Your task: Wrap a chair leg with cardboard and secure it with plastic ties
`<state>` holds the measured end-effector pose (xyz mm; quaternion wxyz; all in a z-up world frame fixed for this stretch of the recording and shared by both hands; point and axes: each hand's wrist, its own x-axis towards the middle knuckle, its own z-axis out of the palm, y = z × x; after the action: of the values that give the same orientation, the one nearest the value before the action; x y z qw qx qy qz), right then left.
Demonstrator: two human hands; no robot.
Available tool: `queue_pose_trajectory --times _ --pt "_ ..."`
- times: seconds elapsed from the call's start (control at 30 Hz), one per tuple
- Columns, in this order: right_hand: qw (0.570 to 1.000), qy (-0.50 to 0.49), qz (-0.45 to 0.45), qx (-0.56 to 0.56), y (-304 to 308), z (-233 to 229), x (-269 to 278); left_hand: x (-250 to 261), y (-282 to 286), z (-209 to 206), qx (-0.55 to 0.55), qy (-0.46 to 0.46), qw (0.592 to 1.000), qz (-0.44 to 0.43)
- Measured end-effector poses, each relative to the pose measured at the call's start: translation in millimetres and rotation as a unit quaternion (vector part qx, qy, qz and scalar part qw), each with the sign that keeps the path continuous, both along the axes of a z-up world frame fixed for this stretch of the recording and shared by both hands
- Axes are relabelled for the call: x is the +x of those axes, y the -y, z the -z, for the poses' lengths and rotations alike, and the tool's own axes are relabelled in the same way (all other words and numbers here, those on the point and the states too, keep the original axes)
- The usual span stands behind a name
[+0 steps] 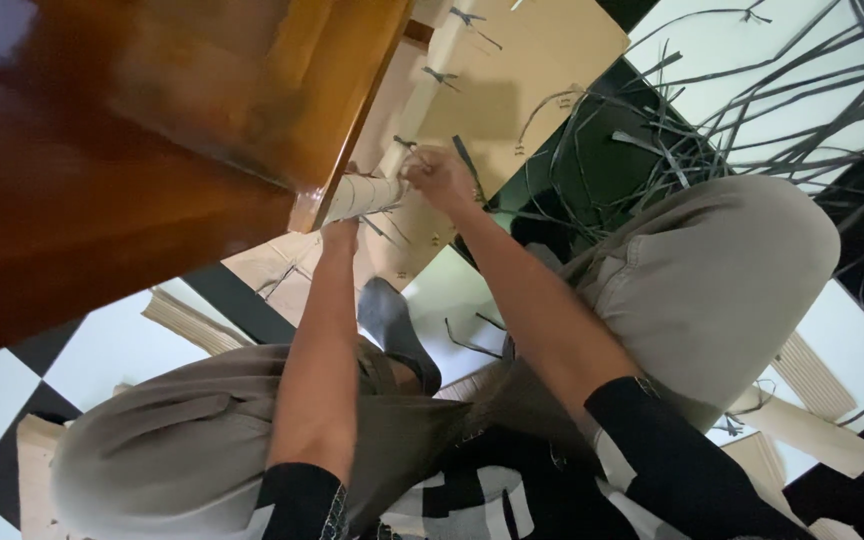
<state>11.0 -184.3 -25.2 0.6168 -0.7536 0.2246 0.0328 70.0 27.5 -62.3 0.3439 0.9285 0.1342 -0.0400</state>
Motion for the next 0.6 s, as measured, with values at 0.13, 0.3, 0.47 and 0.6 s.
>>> queue_pose_trajectory --times 0.13,0.3,0.47,0.6 --pt "0.995 0.031 0.016 0.091 -5 62 -8 -9 -46 46 0.081 -0.005 0.996 0.026" --pt "0.999 0.006 0.023 0.030 -22 28 -39 -40 -21 34 0.018 0.028 0.999 0.011" --pt "0.999 -0.027 0.026 -0.016 -43 53 -63 -62 -5 18 -0.013 0.007 1.000 -0.012" --pt "0.995 -0.044 0.014 -0.084 -51 66 -76 -75 2 7 -0.041 -0.035 0.998 -0.022"
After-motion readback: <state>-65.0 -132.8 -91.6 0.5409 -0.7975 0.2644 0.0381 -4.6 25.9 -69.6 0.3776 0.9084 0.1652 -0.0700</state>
